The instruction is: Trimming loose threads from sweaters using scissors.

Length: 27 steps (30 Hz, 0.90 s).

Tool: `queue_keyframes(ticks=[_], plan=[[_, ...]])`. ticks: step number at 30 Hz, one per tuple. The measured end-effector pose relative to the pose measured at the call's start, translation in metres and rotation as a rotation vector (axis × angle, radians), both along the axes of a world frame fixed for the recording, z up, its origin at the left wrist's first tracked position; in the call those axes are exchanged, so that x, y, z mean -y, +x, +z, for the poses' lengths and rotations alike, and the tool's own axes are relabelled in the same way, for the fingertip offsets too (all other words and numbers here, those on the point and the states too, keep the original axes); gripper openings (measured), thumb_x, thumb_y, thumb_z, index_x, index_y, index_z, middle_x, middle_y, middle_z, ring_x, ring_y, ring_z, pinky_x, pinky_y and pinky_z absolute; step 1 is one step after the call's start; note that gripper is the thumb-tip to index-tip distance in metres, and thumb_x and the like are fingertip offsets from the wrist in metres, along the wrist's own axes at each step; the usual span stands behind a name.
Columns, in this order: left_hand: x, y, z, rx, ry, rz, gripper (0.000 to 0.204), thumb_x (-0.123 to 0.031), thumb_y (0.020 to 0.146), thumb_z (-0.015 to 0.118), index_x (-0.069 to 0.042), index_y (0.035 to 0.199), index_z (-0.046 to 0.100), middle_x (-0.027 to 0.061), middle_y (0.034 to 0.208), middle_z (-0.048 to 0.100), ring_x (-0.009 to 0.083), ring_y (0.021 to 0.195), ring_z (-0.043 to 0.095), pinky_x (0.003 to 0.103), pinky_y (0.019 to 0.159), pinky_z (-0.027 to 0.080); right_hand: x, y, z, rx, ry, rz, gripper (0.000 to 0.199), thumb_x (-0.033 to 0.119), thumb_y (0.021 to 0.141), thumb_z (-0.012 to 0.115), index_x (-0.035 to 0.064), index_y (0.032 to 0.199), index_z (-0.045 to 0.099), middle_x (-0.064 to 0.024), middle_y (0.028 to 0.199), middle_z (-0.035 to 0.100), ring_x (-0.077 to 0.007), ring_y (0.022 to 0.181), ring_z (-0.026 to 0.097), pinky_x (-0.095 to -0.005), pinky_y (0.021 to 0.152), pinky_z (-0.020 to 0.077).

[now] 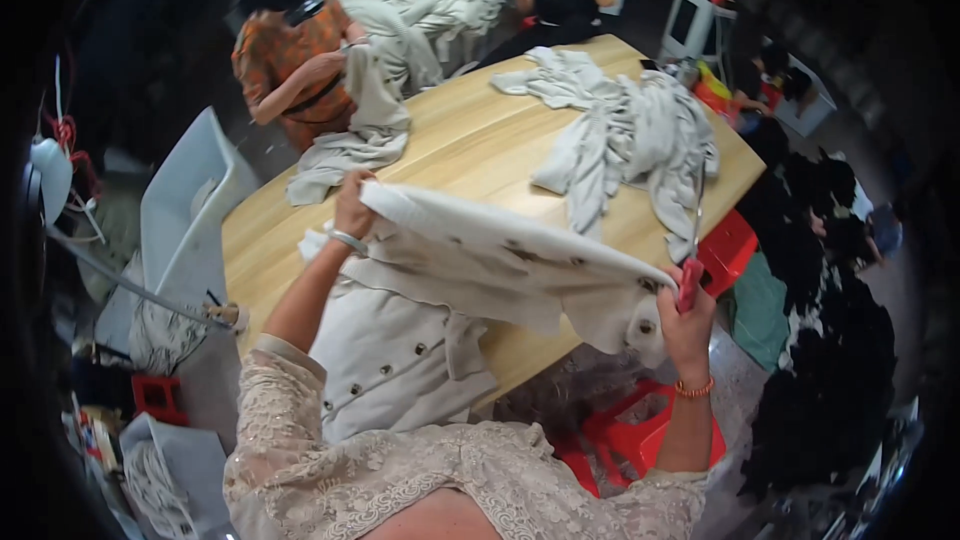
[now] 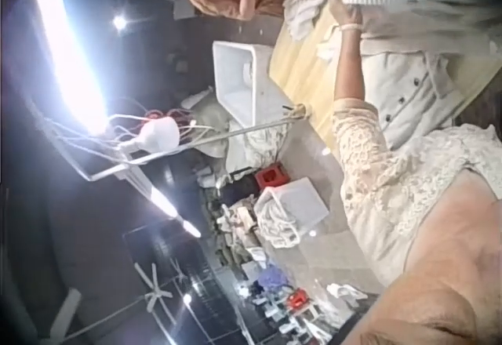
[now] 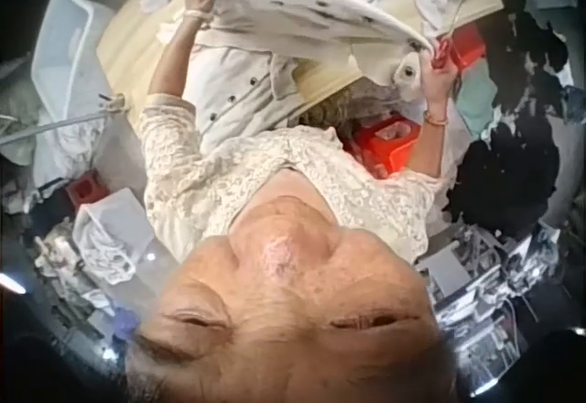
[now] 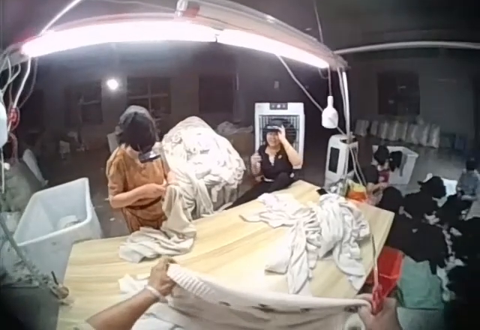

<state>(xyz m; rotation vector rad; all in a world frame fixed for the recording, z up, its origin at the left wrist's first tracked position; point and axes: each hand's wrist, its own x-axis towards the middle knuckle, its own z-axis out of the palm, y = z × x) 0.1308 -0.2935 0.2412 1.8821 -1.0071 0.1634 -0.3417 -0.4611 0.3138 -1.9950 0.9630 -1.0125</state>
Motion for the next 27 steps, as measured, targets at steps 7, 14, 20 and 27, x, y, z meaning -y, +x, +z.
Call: queue_keyframes(ticks=[7,14,20,27], plan=[[0.05,-0.065,0.141,-0.598,0.321,-0.254,0.023,-0.022,0.088,0.052,-0.002,0.088,0.063,0.0099,0.084,0.066,0.019,0.076,0.063,0.033,0.067,0.049,0.058,-0.066,-0.03,0.074,-0.07,-0.258,0.02,0.006,0.083,0.056,-0.001,0.099,0.066,-0.005,0.078,0.065,-0.0129,0.074,0.061,-0.0289,0.07,0.0482],[0.012,-0.19,0.248,-1.16,-0.539,-0.963,0.028,-0.019,0.095,0.043,0.0,0.112,0.055,0.0099,0.111,0.061,0.0188,0.1,0.061,0.033,0.087,0.051,0.1,-0.038,0.014,0.439,-0.091,-0.224,0.02,0.019,0.091,0.057,0.0,0.098,0.062,0.0012,0.063,0.055,-0.0068,0.053,0.054,-0.0218,0.047,0.0419],[-0.061,-0.182,0.274,-0.99,-1.025,-1.19,0.028,-0.015,0.098,0.035,0.002,0.112,0.051,0.0128,0.108,0.061,0.0187,0.091,0.063,0.027,0.064,0.056,0.106,0.074,0.072,0.541,-0.225,0.053,0.019,0.014,0.091,0.055,-0.0005,0.103,0.061,-0.0024,0.078,0.062,-0.008,0.065,0.059,-0.0225,0.057,0.0461],[-0.184,-0.145,0.206,-0.758,-1.312,-0.432,0.034,-0.021,0.098,0.035,-0.001,0.121,0.051,0.0119,0.116,0.058,0.0188,0.1,0.059,0.021,0.059,0.051,0.052,0.262,0.069,0.28,-0.673,0.262,0.025,0.025,0.085,0.062,0.0002,0.091,0.061,-0.0203,0.07,0.063,-0.0375,0.067,0.063,-0.0437,0.056,0.046]])
